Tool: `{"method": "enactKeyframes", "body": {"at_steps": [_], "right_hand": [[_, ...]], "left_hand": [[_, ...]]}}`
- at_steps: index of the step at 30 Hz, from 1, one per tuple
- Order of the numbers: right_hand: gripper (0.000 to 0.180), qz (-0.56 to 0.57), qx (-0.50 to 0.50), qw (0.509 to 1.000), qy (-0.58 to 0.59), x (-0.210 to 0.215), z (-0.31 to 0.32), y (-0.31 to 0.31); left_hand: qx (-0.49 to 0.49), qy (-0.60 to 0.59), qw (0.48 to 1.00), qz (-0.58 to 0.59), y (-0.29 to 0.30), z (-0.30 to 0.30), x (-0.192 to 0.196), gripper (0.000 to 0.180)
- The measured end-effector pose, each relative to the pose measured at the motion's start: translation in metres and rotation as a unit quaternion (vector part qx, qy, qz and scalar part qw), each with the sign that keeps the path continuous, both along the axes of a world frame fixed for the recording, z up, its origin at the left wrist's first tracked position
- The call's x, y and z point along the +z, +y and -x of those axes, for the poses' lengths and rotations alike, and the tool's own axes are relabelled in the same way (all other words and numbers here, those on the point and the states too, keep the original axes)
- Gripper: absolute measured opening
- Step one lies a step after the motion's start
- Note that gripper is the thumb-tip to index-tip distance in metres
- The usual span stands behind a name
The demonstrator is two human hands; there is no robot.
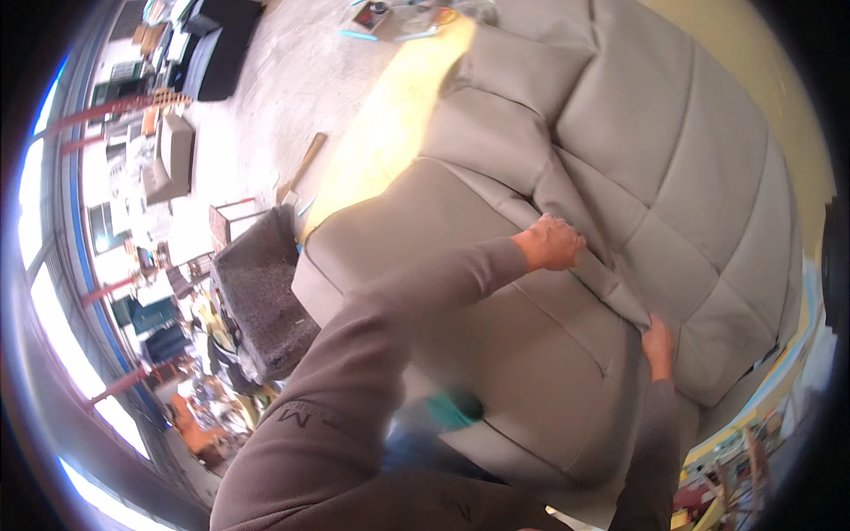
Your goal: The person removes a beige sofa cover by unzipping and peeling it back, then uses shears to cut away blue tape and foam from the exposed cushion. The person works on the seat and back sections, removing layers to prepare the frame for reupholstery.
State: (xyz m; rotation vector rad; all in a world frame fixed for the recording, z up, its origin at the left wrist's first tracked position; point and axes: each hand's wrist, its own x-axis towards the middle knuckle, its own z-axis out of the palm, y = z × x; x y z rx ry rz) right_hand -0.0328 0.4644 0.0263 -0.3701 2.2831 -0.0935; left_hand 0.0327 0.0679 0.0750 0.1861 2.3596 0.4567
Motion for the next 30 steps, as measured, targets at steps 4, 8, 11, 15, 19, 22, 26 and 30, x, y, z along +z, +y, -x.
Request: {"method": "enactKeyframes", "body": {"at_steps": [4, 8, 11, 15, 19, 22, 26, 30], "right_hand": [[0.045, -0.081, 0.06, 0.995, 0.018, 0.012, 0.003, -0.022], [0.055, 0.01, 0.142, 0.987, 0.077, 0.015, -0.016, -0.056], [0.076, -0.081, 0.116, 0.99, 0.028, 0.013, -0.02, -0.091], [0.092, -0.162, 0.123, 0.979, 0.019, 0.02, -0.018, -0.132], [0.083, -0.163, 0.156, 0.972, 0.06, 0.036, -0.028, -0.147], [0.062, -0.101, 0.164, 0.974, 0.118, 0.046, -0.039, -0.15], [0.062, -0.099, 0.148, 0.977, 0.115, 0.047, -0.044, -0.149], [0.069, -0.084, 0.092, 0.985, 0.117, 0.029, -0.039, -0.127]], "left_hand": [[0.0, 0.062, 0.997, 0.045, -0.048, -0.019, 0.034, 0.035], [0.137, 0.154, 0.978, -0.013, -0.045, -0.016, 0.057, 0.021], [0.223, 0.051, 0.967, -0.11, -0.047, 0.012, 0.065, 0.032], [0.25, 0.09, 0.951, -0.157, -0.061, 0.026, 0.075, 0.033], [0.292, 0.067, 0.929, -0.219, -0.077, 0.022, 0.076, 0.038], [0.323, 0.099, 0.935, -0.108, -0.07, 0.021, 0.07, 0.039], [0.315, 0.168, 0.93, -0.087, -0.049, 0.016, 0.052, 0.027], [0.258, 0.284, 0.917, -0.105, -0.055, -0.009, 0.028, 0.019]]}}
